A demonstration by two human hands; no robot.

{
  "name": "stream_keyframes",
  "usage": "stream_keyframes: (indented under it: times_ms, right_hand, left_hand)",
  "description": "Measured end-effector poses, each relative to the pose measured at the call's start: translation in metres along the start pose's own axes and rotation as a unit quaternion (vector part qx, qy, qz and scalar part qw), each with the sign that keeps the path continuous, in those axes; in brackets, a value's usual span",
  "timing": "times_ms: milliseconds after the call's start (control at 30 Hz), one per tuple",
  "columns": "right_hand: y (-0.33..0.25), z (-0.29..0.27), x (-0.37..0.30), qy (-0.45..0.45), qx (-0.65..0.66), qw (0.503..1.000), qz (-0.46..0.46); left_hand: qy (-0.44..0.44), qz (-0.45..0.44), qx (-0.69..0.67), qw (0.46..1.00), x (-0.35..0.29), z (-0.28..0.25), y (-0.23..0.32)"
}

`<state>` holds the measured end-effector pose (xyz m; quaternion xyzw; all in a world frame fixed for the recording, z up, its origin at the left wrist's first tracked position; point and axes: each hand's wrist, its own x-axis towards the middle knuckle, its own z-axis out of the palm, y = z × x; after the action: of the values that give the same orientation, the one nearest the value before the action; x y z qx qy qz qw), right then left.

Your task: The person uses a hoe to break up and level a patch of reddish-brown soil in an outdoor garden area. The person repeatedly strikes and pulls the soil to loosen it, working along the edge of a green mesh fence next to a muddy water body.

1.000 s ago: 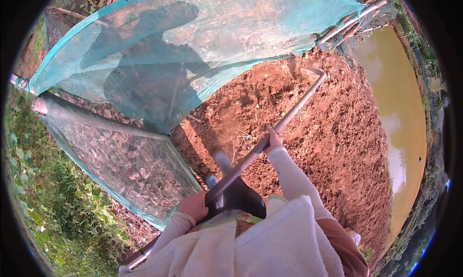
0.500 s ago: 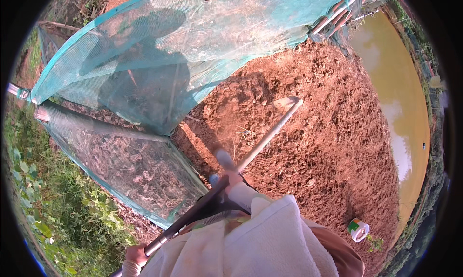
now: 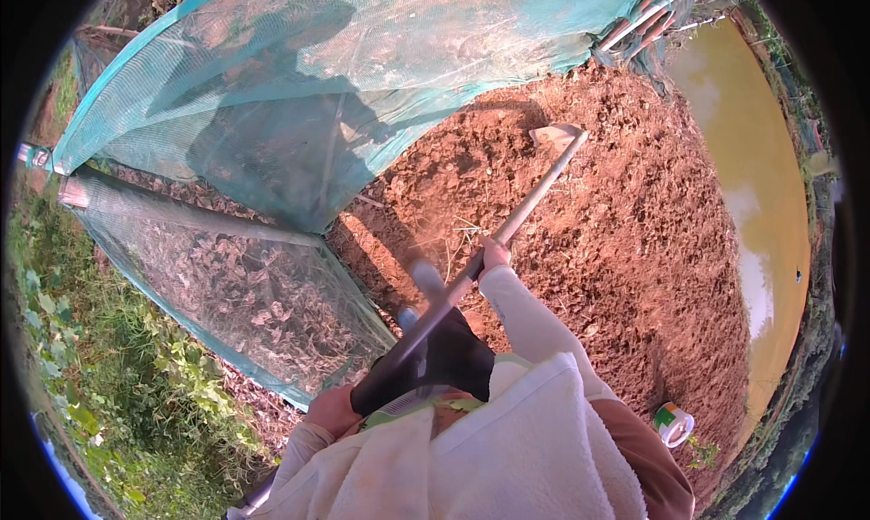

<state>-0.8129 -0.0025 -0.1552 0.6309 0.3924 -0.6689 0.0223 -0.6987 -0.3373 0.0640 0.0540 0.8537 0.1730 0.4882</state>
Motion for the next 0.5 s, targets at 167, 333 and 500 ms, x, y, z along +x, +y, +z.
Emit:
stream_keyframes:
  times_ms: [167,333,500]
  right_hand:
    - [0.097,-0.007,-0.138,-0.113,0.100,0.976,0.156]
    - [0.148,-0.011,-0.171,-0.180,0.055,0.937,0.295]
    - [0.112,-0.016,-0.149,-0.207,-0.030,0.977,0.034]
  left_hand:
    - [0.006,-0.054,0.090,0.994,-0.114,-0.008,-0.102]
    - [0.056,-0.061,0.204,0.975,-0.157,-0.019,-0.154]
    - [0.165,-0.024,0.180,0.969,-0.101,0.004,-0.150]
